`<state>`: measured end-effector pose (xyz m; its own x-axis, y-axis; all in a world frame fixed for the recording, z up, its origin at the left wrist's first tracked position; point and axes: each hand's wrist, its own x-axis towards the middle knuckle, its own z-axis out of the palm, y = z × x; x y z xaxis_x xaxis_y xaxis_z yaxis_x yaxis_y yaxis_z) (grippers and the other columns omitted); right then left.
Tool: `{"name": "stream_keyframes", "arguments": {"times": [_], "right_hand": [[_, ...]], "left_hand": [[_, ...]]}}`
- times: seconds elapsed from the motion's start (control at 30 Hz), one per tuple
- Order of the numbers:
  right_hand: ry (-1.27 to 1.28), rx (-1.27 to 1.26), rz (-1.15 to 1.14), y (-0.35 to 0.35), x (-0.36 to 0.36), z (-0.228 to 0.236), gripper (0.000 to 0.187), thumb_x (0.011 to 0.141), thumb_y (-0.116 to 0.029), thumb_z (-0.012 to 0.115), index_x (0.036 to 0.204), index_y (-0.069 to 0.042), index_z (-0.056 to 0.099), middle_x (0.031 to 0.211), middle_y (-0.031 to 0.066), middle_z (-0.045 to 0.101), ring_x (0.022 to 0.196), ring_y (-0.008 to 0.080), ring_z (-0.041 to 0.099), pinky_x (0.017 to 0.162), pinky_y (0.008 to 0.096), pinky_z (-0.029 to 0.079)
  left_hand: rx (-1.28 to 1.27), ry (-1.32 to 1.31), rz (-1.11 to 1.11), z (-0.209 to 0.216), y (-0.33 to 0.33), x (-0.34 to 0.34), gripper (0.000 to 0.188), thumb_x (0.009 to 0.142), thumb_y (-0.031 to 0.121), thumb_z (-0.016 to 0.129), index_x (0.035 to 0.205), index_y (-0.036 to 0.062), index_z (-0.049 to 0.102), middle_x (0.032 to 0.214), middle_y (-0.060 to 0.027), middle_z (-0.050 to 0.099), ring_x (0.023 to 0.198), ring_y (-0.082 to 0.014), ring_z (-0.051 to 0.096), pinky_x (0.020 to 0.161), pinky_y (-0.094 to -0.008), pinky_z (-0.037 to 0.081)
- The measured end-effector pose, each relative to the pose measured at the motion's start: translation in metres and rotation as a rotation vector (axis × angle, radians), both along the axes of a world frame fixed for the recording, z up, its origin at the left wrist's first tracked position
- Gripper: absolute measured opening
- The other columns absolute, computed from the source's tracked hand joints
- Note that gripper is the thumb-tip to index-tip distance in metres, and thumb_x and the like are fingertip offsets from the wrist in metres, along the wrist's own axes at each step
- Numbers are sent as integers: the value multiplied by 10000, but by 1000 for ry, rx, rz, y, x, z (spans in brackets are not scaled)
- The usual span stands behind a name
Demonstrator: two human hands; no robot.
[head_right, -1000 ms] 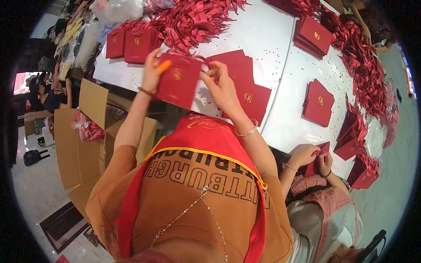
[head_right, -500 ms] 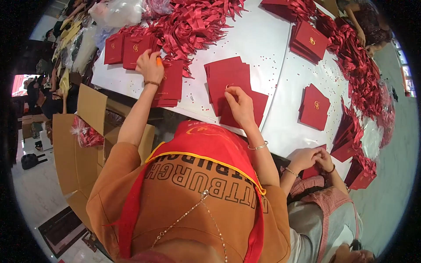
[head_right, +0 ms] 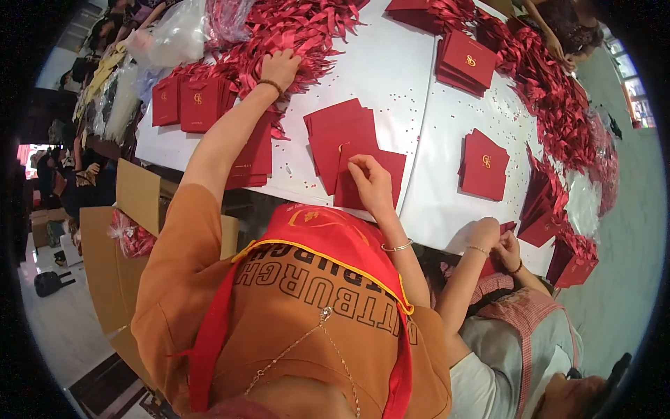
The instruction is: Tying ribbons and organizing red invitation folders at a work table.
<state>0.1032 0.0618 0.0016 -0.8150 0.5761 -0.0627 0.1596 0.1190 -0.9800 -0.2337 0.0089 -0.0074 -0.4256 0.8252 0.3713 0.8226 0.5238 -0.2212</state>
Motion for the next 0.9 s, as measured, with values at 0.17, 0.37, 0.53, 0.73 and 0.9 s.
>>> {"name": "stream_keyframes", "arguments": {"times": [0.17, 0.37, 0.53, 0.73, 0.9], "right_hand": [[23, 147, -112, 21, 12, -15, 149, 834, -94, 581, 949, -1, 594, 831, 94, 629, 689, 155, 596, 642, 252, 464], [-186, 857, -58, 34, 9, 4, 263, 740, -163, 659, 983, -76, 608, 978, 48, 583, 978, 237, 509, 826, 333, 392], [-320, 1013, 11, 37, 7, -8, 413, 707, -288, 695, 1061, -100, 596, 1049, 59, 564, 1022, 255, 484, 922, 412, 310], [-232, 1023, 24, 30, 4, -8, 389, 641, -227, 736, 973, -72, 604, 942, 76, 564, 925, 259, 508, 801, 383, 379], [-281, 990, 69, 29, 4, 6, 279, 645, -217, 730, 828, -76, 574, 859, 72, 546, 858, 255, 518, 725, 379, 393]], "left_hand": [[-36, -58, -231, 3, -20, 49, 82, 765, 183, 544, 821, 136, 583, 776, -20, 565, 754, -200, 551, 655, -397, 364], [-297, -505, -74, -9, -56, 107, 165, 778, 191, 530, 902, 110, 602, 775, -65, 620, 760, -252, 579, 657, -407, 360], [31, -626, 2, -7, -56, 117, 317, 757, 260, 533, 1035, 137, 625, 907, -91, 643, 866, -277, 597, 755, -434, 400], [147, -999, 268, -31, -21, 100, 340, 820, 362, 563, 991, 76, 630, 771, -83, 654, 721, -180, 629, 603, -300, 464], [314, -1423, 159, -38, -16, 89, 216, 844, 234, 575, 867, 33, 651, 631, -43, 614, 515, -122, 571, 461, -266, 413]]}}
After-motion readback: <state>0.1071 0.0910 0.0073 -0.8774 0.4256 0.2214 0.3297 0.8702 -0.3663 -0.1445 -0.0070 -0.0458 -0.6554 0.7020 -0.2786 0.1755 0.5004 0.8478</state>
